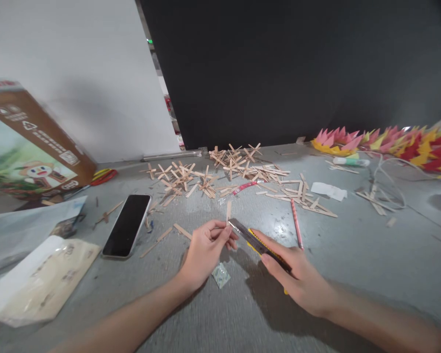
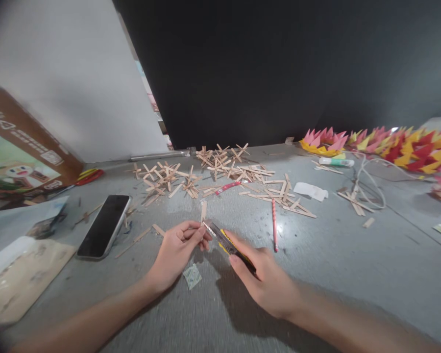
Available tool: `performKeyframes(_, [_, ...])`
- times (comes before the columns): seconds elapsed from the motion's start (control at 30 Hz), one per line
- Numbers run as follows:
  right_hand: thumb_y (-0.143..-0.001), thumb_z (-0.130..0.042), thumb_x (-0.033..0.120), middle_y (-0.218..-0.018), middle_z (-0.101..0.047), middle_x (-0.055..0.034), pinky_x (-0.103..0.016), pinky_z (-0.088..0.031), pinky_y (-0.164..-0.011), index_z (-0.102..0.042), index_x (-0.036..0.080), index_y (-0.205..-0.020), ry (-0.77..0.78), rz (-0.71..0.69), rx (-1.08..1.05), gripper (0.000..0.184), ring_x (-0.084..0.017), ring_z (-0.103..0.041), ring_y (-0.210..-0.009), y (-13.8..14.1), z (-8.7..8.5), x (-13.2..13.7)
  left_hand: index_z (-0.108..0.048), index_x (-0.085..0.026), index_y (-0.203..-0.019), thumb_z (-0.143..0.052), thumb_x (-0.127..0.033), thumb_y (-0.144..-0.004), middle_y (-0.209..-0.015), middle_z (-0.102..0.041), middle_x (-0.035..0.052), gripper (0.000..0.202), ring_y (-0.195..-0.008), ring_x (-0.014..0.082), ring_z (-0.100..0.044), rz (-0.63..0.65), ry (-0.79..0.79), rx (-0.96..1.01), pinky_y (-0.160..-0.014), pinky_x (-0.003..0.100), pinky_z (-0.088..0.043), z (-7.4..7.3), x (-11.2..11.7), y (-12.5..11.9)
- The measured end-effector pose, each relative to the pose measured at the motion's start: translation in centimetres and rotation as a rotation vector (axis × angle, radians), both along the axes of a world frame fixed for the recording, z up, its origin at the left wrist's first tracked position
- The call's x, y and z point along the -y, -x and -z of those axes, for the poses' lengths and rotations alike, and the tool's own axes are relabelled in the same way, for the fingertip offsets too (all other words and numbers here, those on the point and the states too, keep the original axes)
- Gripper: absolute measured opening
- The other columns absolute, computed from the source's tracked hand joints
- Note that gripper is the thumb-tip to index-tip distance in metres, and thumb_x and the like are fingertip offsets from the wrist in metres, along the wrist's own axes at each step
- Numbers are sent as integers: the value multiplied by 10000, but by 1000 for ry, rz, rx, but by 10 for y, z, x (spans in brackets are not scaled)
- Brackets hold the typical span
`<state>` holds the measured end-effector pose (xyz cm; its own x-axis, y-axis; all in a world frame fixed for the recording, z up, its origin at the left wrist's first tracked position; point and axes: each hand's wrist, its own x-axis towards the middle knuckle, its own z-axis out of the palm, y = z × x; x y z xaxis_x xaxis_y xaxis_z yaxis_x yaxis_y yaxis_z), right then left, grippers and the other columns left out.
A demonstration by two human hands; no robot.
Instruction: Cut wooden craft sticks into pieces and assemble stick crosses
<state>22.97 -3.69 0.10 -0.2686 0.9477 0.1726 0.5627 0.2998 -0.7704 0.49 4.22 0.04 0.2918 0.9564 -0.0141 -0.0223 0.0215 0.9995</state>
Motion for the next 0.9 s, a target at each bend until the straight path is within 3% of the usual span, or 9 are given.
performKeyframes(0.1, [-1104, -423, 335, -796, -726, -19, -275, -546, -624, -443, 215, -1616, -116, -24, 72, 526, -144, -620, -596, 2, 3, 2, -645, -158, -941, -709, -463, -949, -784, -773, 57, 312, -652, 163, -712, 3, 8, -2, -660, 282, -559, -1, 2, -1])
performKeyframes(0.27, [-1075, -439, 237, -735, -676, -9, -293, -464, -578, -351, 181, -1652, -359, -49, 214, 587, -161, -601, -599, 6, 7, 0, -600, -167, -1003, -711, -475, -936, -792, -772, 57, 335, -641, 168, -710, 40, 41, 31, -653, 293, -562, -5, 3, -1])
performKeyframes(0.5, [-1035, -499, 204, -742, -672, 3, -312, -480, -602, -383, 210, -1638, -451, -48, 249, 614, -172, -601, -626, -2, 11, -6, -620, -150, -1032, -715, -468, -945, -809, -762, 60, 342, -631, 146, -680, 85, 54, 97, -639, 272, -529, -3, 0, 1])
performKeyframes(0.7, [-1022, -525, 189, -748, -657, -5, -338, -486, -637, -295, 216, -1680, -547, -79, 384, 697, -196, -570, -649, -8, 11, -12, -641, -144, -1060, -727, -469, -941, -797, -752, 50, 357, -587, 125, -637, 83, 75, 96, -590, 251, -483, -1, -2, 3])
performKeyframes(0.8, [-1016, -530, 183, -725, -629, -2, -334, -484, -639, -336, 234, -1669, -590, -107, 432, 683, -194, -553, -638, -10, 9, -15, -655, -146, -1071, -738, -495, -924, -800, -753, 50, 388, -575, 121, -615, 73, 71, 85, -582, 249, -471, 0, -3, 3])
performKeyframes(0.9, [-1030, -507, 186, -777, -649, -25, -341, -511, -665, -378, 244, -1649, -550, -72, 347, 635, -208, -588, -691, -10, 8, -17, -648, -147, -1065, -744, -500, -916, -819, -763, 59, 395, -591, 128, -632, 64, 60, 84, -598, 253, -483, 0, -3, 2])
